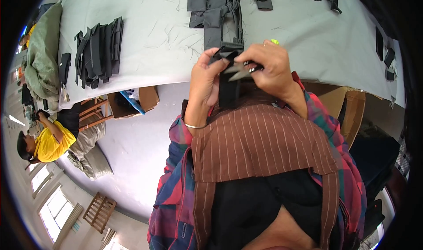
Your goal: Manually trimming or preparing textile components using small snips/tools at a workstation.
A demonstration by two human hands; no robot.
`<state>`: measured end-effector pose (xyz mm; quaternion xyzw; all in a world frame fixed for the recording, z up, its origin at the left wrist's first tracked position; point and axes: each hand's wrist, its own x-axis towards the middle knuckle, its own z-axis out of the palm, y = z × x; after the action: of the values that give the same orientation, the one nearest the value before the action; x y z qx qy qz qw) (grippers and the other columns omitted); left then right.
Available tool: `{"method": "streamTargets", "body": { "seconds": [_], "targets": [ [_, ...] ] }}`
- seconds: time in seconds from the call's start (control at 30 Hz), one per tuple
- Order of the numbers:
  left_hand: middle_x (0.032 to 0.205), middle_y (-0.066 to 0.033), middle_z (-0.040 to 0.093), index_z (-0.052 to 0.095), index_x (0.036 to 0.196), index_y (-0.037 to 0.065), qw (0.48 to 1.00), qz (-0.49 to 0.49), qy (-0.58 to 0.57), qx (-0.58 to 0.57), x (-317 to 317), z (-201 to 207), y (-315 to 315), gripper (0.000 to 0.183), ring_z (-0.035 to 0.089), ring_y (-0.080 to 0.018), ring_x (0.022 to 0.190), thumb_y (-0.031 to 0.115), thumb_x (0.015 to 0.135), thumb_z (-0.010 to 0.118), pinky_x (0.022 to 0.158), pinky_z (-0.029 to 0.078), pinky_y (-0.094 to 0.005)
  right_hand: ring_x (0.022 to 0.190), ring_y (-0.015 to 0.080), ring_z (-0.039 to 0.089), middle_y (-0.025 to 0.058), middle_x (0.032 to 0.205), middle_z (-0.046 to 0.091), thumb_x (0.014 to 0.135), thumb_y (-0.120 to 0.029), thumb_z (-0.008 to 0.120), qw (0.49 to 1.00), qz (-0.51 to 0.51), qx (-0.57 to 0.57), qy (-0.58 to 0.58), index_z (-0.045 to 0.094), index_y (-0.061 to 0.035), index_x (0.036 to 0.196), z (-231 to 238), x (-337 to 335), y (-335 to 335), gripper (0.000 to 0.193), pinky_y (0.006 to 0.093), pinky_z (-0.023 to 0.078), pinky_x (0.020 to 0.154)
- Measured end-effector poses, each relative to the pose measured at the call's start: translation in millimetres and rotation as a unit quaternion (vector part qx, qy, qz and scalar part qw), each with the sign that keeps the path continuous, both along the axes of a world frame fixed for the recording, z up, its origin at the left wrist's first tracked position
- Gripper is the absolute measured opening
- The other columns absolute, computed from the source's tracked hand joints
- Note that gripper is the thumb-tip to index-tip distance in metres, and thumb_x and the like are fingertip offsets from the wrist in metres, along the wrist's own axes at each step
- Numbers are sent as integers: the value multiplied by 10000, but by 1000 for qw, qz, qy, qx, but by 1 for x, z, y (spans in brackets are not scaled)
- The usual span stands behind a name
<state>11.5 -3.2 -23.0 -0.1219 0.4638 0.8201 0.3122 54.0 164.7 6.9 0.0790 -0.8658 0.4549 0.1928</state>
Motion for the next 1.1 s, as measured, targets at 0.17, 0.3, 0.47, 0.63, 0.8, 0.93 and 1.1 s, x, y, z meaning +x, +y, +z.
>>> {"method": "streamTargets", "body": {
  "seconds": [0.17, 0.3, 0.47, 0.63, 0.8, 0.93, 1.1],
  "targets": [
    [1092, -67, 607, 506, 1225, 56, 977, -14, -127, 169, 9, 6, -4, 367, 608, -155, 941, 200, 889, 537, 845, 501, -338, 554, 182, 533, -2, 605, 541, 545, 4, 636, 991, 77, 88, 57, 597, -120, 709, -23, 22, -14, 209, 323, 328, 532],
    [1084, -87, 583, 444, 1225, 50, 995, -18, -59, 82, 14, 9, 0, 365, 575, -135, 959, 38, 879, 562, 838, 478, -270, 579, 177, 554, 4, 648, 585, 611, -5, 663, 995, 80, 47, -24, 626, -100, 747, -22, 25, -2, 171, 300, 358, 544],
    [1060, -100, 579, 414, 1141, 60, 997, 8, 25, 75, 15, 14, 2, 334, 580, -130, 904, -58, 863, 556, 788, 492, -246, 742, 58, 598, 9, 757, 643, 820, -13, 665, 943, 43, -287, -165, 670, -28, 904, -15, 28, 7, 86, 192, 439, 625],
    [1065, -142, 566, 384, 1019, 62, 995, -16, 76, 62, 21, 10, -1, 294, 590, -172, 952, -94, 850, 567, 791, 529, -271, 735, 96, 634, 43, 784, 656, 830, -138, 678, 959, -5, -205, -194, 663, -55, 983, 11, 15, 12, 175, 219, 464, 646],
    [1084, -150, 561, 393, 1047, 57, 996, -12, 64, 59, 24, 17, -2, 330, 591, -173, 977, -117, 834, 574, 814, 531, -271, 727, 146, 627, 81, 831, 666, 816, -135, 670, 982, 1, -110, -153, 666, -38, 984, 2, 24, 13, 194, 257, 470, 663],
    [1093, -155, 560, 394, 1071, 58, 995, -23, 89, 45, 25, 15, -2, 358, 597, -170, 967, -126, 826, 579, 818, 531, -269, 751, 146, 617, 90, 853, 674, 810, -83, 656, 984, 16, -58, -168, 671, -19, 968, 7, 25, 7, 171, 265, 469, 677],
    [1093, -144, 562, 401, 1053, 57, 994, -18, 78, 68, 27, 14, 0, 345, 599, -164, 959, -128, 823, 581, 814, 529, -266, 666, 198, 636, 88, 796, 677, 779, -143, 696, 990, -11, -54, -132, 680, -55, 903, 4, 17, 1, 153, 282, 483, 580]
  ]
}}
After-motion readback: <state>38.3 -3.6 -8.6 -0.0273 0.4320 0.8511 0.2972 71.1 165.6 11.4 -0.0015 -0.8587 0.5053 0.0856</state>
